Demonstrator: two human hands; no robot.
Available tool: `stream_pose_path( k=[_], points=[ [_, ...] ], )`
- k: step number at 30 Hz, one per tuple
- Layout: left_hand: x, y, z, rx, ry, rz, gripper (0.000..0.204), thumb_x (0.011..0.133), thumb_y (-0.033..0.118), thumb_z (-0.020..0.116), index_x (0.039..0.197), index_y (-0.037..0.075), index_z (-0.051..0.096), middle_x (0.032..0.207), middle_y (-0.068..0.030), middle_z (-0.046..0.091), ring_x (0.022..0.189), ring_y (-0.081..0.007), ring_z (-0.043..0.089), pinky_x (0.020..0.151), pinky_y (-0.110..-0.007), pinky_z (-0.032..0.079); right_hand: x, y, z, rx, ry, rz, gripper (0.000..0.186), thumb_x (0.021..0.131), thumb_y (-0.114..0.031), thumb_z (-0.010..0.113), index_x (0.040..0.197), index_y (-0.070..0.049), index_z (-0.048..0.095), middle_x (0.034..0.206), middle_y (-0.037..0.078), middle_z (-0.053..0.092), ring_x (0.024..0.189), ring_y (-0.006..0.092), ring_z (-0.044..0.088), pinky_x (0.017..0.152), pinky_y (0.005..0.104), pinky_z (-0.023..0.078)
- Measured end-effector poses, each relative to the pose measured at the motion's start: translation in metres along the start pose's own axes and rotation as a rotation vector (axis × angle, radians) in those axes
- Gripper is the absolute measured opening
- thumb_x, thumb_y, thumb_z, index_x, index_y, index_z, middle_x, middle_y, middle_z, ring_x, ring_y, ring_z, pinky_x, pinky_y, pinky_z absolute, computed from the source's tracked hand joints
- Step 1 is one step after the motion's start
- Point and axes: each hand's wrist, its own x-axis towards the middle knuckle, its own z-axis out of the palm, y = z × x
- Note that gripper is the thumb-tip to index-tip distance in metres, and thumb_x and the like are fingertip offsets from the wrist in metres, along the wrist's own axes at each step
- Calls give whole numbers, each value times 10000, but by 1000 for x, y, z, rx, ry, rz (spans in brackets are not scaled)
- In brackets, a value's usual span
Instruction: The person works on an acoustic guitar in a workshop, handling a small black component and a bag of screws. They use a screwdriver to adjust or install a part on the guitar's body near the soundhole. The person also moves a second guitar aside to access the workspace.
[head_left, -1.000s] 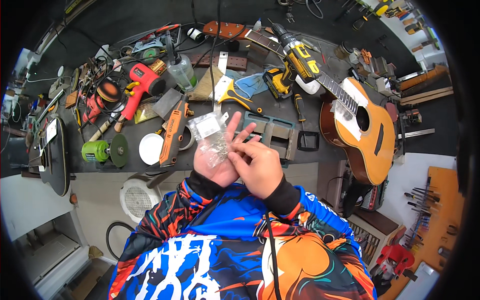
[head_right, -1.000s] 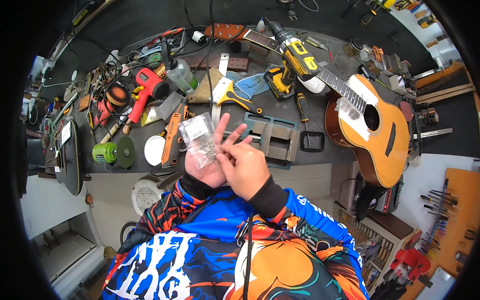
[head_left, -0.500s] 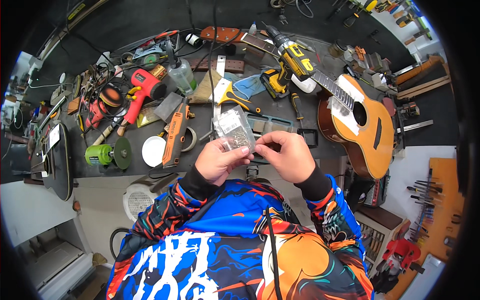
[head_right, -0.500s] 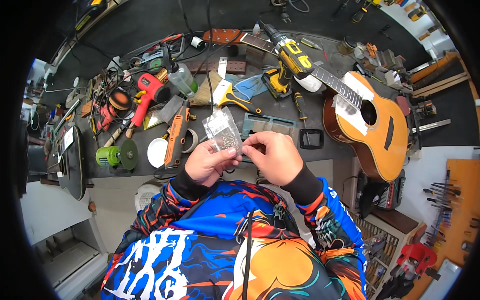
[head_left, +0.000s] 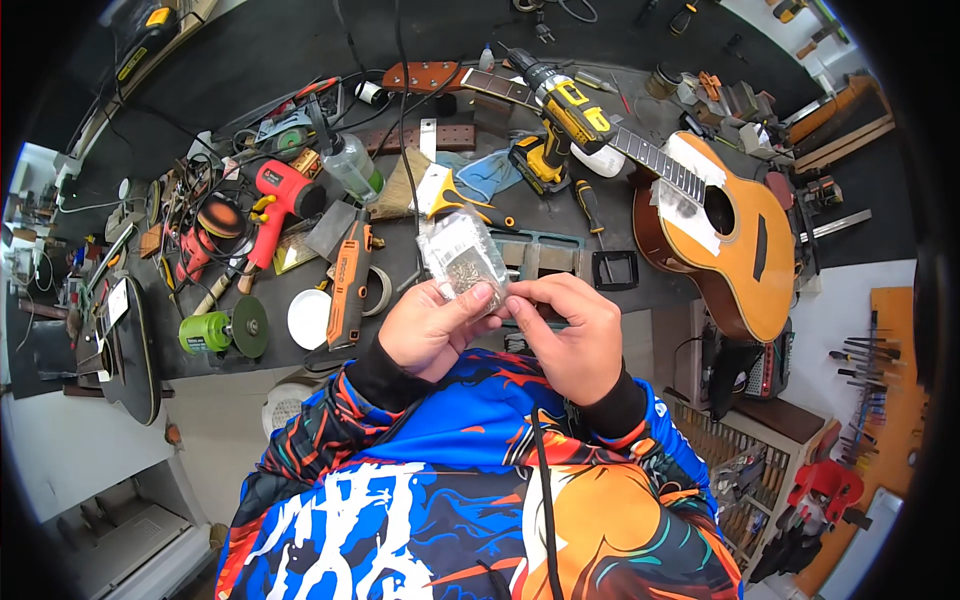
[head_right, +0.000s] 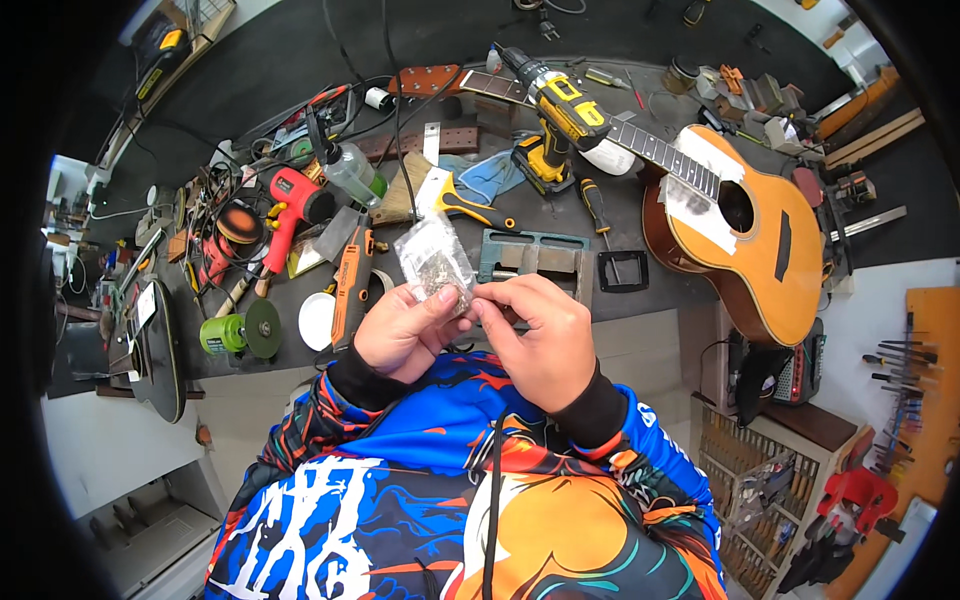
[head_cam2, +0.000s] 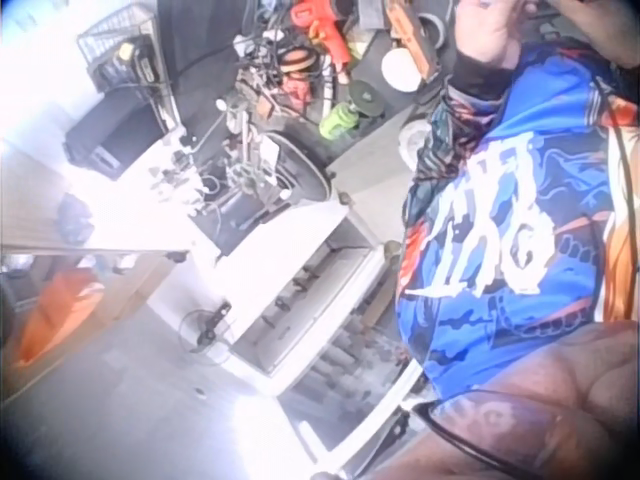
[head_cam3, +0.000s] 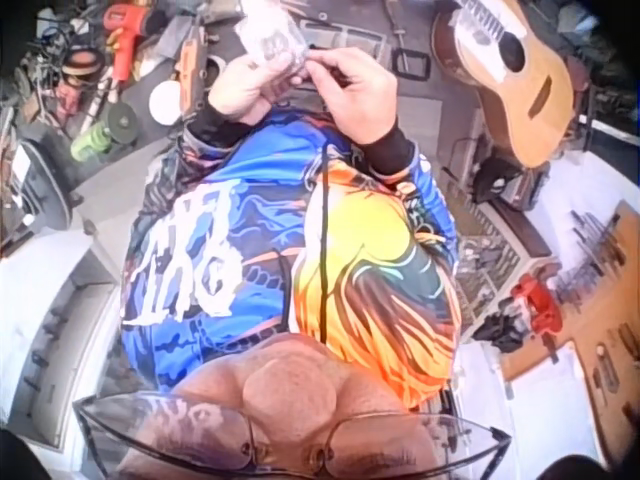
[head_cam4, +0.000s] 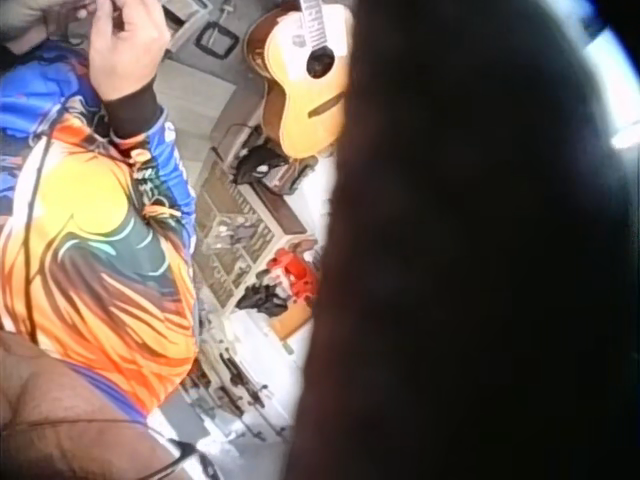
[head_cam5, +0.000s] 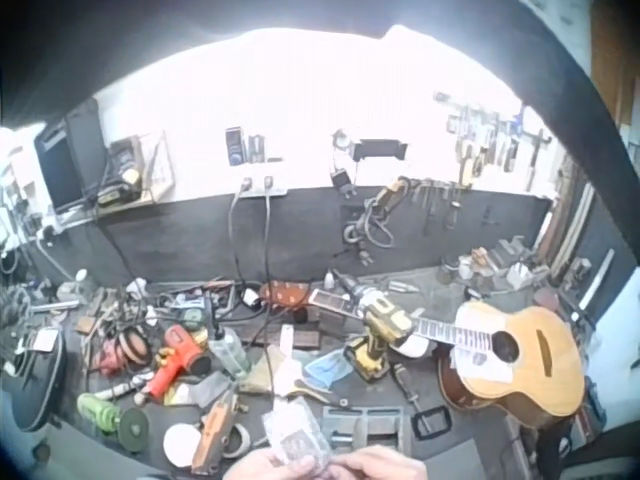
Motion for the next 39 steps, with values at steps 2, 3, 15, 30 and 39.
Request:
stream_pose_path(
  k=[2,3,15,30,39],
  points=[
    [0,2,2,-32,-45,-26,209,971,172,592,1116,24,618,1005,-52,668,889,-126,636,788,-265,532,0,-1,0,11,9,3,152,818,-4,702,970,3,704,812,100,663,689,170,662,615,261,534],
    [0,3,3,-49,-66,-39,208,971,176,594,1117,29,617,997,-45,665,877,-120,631,777,-262,530,0,0,-1,45,-6,55,162,824,-7,700,985,9,700,814,93,669,696,152,657,624,253,530],
    [66,-19,-3,15,131,-60,146,941,160,615,1047,60,617,912,-17,655,793,-117,609,723,-255,509,8,83,-15,482,-27,449,223,877,-77,686,1061,48,677,853,43,694,747,57,610,672,206,498],
    [219,-62,-27,203,475,-44,173,869,90,697,1002,10,620,921,-63,675,851,-186,653,749,-302,529,79,246,-49,-409,-178,330,210,815,-128,671,1018,-74,678,943,118,693,872,329,660,770,426,530],
    [247,-69,-24,344,465,-106,256,829,7,713,1057,-27,601,945,-104,677,825,-211,675,737,-303,564,81,260,-62,-378,-117,204,200,822,-130,667,1016,-79,665,913,132,692,854,346,659,735,452,525]
  ],
)
